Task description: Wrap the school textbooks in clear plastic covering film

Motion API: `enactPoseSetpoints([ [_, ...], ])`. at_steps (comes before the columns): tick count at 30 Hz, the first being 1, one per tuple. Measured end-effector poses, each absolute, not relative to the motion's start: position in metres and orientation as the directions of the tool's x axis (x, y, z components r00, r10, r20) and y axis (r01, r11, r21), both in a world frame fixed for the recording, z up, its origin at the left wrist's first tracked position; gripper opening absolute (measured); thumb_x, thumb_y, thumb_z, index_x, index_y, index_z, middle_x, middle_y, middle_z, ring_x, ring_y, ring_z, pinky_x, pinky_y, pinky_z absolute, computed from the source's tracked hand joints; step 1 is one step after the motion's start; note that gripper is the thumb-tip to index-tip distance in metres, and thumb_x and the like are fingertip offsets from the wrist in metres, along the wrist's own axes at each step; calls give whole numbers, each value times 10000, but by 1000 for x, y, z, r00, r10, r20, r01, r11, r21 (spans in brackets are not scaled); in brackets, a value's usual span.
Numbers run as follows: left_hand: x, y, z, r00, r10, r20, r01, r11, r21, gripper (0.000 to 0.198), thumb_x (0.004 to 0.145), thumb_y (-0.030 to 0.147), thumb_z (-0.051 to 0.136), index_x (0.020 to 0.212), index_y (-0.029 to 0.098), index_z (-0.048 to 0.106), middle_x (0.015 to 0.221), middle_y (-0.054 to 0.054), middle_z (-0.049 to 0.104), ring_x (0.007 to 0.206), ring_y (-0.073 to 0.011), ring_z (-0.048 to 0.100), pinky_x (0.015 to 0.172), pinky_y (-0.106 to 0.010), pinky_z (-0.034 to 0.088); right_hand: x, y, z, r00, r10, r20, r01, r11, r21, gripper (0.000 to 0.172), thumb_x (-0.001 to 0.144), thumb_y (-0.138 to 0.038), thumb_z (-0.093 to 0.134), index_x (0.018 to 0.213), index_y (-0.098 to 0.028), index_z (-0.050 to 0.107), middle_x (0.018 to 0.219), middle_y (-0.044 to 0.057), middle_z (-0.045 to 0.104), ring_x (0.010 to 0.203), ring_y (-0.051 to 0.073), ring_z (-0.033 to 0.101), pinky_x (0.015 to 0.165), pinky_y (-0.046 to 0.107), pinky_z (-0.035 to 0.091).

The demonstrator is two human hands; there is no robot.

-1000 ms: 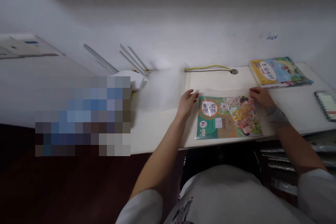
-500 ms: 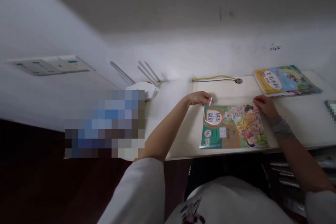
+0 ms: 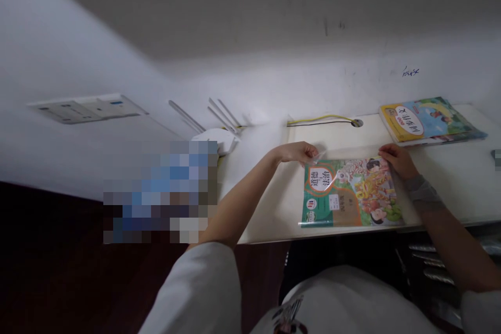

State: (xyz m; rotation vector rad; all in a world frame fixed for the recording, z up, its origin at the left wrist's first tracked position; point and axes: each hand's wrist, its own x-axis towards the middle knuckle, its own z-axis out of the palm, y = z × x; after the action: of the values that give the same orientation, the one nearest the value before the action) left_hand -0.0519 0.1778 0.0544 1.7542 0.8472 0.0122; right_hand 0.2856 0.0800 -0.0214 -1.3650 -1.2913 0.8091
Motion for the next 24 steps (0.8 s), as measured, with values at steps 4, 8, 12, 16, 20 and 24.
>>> enactPoseSetpoints([
  [4, -50, 174, 51, 655, 673, -342, 628, -235, 742, 169, 586, 255, 723, 526, 168, 592, 469, 13, 567, 418, -93, 512, 440, -191, 404, 286, 80, -22, 206, 960, 191, 279, 129, -952, 221, 640, -389, 668, 751, -205, 616, 637, -25, 587, 601, 139, 515, 607, 298, 427],
  [8, -58, 166, 52, 628, 718, -299, 636, -252, 730, 144, 638, 263, 662, 551, 167, 599, 488, 8, 576, 433, -100, 528, 444, -199, 422, 287, 78, -21, 219, 959, 179, 281, 114, -953, 221, 640, -398, 658, 742, -210, 600, 579, -27, 578, 559, 143, 520, 556, 296, 440],
  [12, -63, 161, 55, 642, 712, -284, 617, -260, 742, 114, 652, 251, 640, 589, 158, 619, 506, 11, 580, 454, -90, 537, 453, -181, 426, 285, 76, -17, 209, 970, 123, 222, 75, -972, 254, 624, -422, 669, 735, -208, 588, 523, -34, 557, 500, 143, 513, 501, 302, 449],
  [16, -61, 161, 57, 635, 718, -286, 621, -255, 741, 108, 653, 218, 634, 566, 159, 607, 472, 25, 556, 430, -84, 528, 439, -172, 421, 283, 75, -17, 269, 956, 118, 161, 76, -984, 286, 610, -433, 689, 746, -205, 581, 546, -26, 571, 486, 139, 510, 499, 315, 468],
  [20, -63, 160, 58, 516, 812, -272, 638, -152, 755, 110, 692, 189, 624, 588, 153, 628, 513, -14, 602, 464, -123, 584, 497, -225, 478, 283, 79, -25, 297, 939, 174, 238, 103, -966, 293, 645, -437, 660, 802, -198, 594, 664, 13, 611, 594, 165, 565, 560, 334, 500],
  [24, -58, 131, 58, 259, 965, -37, 658, -148, 738, 206, 839, 263, 501, 897, 159, 669, 928, -117, 697, 868, -234, 667, 789, -360, 518, 284, 81, -26, 339, 882, 328, 403, 179, -898, 443, 733, -422, 579, 1122, -214, 530, 1112, 107, 592, 946, 226, 586, 753, 393, 515],
])
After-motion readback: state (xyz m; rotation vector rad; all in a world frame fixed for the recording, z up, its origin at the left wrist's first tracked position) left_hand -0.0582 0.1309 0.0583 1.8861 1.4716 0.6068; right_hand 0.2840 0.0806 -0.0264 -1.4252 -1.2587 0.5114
